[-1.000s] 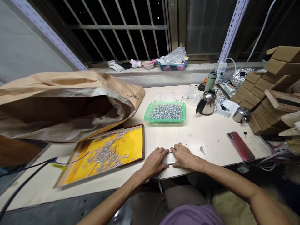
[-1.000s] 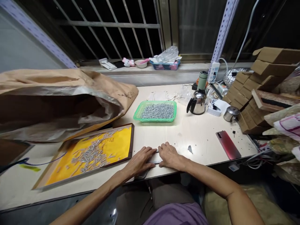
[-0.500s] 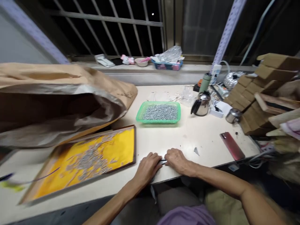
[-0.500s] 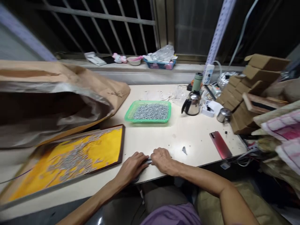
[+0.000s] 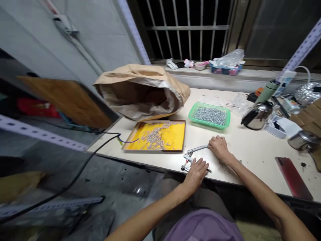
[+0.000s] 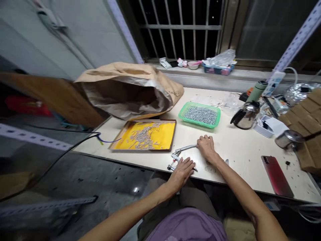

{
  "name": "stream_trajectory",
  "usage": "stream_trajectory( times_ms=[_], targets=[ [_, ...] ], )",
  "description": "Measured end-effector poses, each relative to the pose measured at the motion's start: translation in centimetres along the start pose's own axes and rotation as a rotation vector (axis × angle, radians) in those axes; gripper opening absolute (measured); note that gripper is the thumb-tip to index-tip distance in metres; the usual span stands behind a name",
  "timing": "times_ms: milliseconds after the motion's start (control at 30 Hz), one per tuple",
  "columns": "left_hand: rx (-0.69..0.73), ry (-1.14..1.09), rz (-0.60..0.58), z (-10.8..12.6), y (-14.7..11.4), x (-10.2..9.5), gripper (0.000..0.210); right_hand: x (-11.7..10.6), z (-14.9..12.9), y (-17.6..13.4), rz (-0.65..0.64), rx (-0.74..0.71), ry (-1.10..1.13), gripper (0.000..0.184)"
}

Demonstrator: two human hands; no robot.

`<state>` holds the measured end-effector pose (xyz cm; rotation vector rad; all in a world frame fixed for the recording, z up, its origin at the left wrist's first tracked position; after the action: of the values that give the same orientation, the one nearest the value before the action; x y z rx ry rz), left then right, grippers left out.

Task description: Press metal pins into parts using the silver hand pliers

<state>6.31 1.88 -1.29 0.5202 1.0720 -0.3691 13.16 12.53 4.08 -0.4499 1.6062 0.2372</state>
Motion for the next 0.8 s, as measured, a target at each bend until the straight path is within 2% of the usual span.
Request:
stream_trajectory(
  times_ms=[67, 100, 233, 300, 433, 567, 667, 733, 800],
  targets=[
    [-0.006, -0.013, 0.028, 0.2, 0.0, -0.4, 0.033, -0.4, -1.5, 0.0, 0.034, -0.04, -0.017, 0.02],
    [-0.009, -0.02, 0.038, 0.2, -0.1, -0.5, 0.034, -0.4, -3.0, -0.1, 0.04, -0.107, -0.009, 0.02],
    [-0.02, -0.056, 0.004, -0.1, -0.5, 1.0, 0.037, 1.2, -10.9, -0.9, -0.025, -0.527, 0.033, 0.015],
    [-0.016, -0.039, -0.013, -0.3, -0.7, 1.9, 0.043, 2.3, -13.7, -0.9, -0.079, -0.645, -0.03, 0.015],
    [-0.002, 0.051, 0.011, -0.5, -0.8, 2.5, 0.054, 3.4, -15.7, -0.3, -0.126, -0.735, -0.136, 0.013],
    [0.007, 0.044, 0.018, -0.4, -0.7, 2.4, 0.049, 3.5, -15.4, -0.2, -0.088, -0.762, -0.033, 0.012],
    [0.008, 0.015, -0.002, 0.0, -0.6, 2.3, 0.041, 1.8, -15.1, -0.1, 0.037, -0.732, 0.242, 0.012],
    [-0.006, 0.014, 0.005, 0.3, -0.6, 1.9, 0.037, -1.2, -15.0, -0.2, 0.18, -0.755, 0.479, 0.014],
    [0.015, 0.026, 0.054, 0.5, -0.6, 0.5, 0.035, -5.4, -14.0, 0.2, 0.365, -0.753, 0.663, 0.015]
  ],
)
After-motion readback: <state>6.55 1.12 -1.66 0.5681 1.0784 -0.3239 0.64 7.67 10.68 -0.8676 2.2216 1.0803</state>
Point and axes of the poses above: each hand's wrist, its own y-axis towards the middle knuckle, its own x-axis out of the palm, z = x × y, the point moved 9 cm from there along y, towards the middle knuckle, and after that the axes turned 3 degrees about y, right-handed, at the moved point
